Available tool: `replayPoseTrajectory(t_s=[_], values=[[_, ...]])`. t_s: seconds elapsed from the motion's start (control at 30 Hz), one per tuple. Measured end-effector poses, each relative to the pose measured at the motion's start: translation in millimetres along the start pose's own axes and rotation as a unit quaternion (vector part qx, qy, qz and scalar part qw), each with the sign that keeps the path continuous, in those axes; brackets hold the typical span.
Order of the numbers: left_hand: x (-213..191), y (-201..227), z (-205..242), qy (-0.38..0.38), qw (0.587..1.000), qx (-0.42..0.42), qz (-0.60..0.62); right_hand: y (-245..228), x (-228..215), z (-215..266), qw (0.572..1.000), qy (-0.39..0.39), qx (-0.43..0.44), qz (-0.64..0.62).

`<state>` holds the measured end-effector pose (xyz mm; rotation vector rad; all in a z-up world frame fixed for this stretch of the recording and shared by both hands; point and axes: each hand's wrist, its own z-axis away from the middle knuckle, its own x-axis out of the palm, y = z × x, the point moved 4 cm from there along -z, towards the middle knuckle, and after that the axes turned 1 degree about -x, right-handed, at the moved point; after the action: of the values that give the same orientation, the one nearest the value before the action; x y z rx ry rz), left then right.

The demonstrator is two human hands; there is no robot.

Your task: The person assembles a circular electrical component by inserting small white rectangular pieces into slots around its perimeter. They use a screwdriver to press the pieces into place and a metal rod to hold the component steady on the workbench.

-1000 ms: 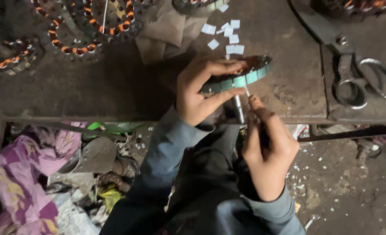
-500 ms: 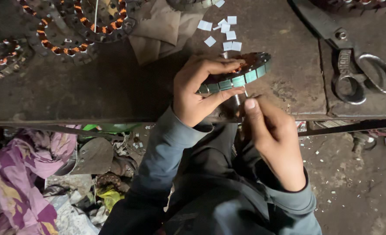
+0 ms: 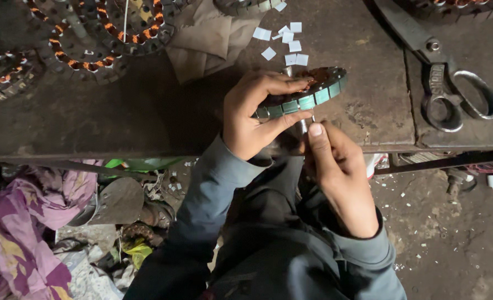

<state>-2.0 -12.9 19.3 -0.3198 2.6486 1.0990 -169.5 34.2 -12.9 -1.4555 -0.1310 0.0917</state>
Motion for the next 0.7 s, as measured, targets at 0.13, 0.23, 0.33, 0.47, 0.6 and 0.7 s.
replayPoseTrajectory(t_s=[0.13, 0.23, 0.33, 0.47, 0.6, 0.7], values=[[1, -1, -1, 0.006, 1.0, 0.011, 0.0, 1, 0, -2, 0.999, -0.008, 0.038, -0.035], [1, 0, 1, 0.008, 1.0, 0.0, 0.022, 6, 0, -6, 0.998, -0.007, 0.046, -0.049], [2, 0, 3, 0.016, 1.0, -0.008, 0.022, 10, 6, -5, 0.999, 0.029, -0.029, -0.008], [3, 1, 3, 0.013, 0.999, -0.01, 0.034, 6, -2, -6, 0.995, 0.052, -0.07, 0.046], [3, -1, 5, 0.013, 0.997, -0.046, 0.059, 2, -4, 3, 0.993, 0.041, -0.079, 0.082], [3, -3, 6, 0.013, 0.999, -0.026, 0.045, 3, -6, -4, 0.997, 0.02, -0.054, 0.05]])
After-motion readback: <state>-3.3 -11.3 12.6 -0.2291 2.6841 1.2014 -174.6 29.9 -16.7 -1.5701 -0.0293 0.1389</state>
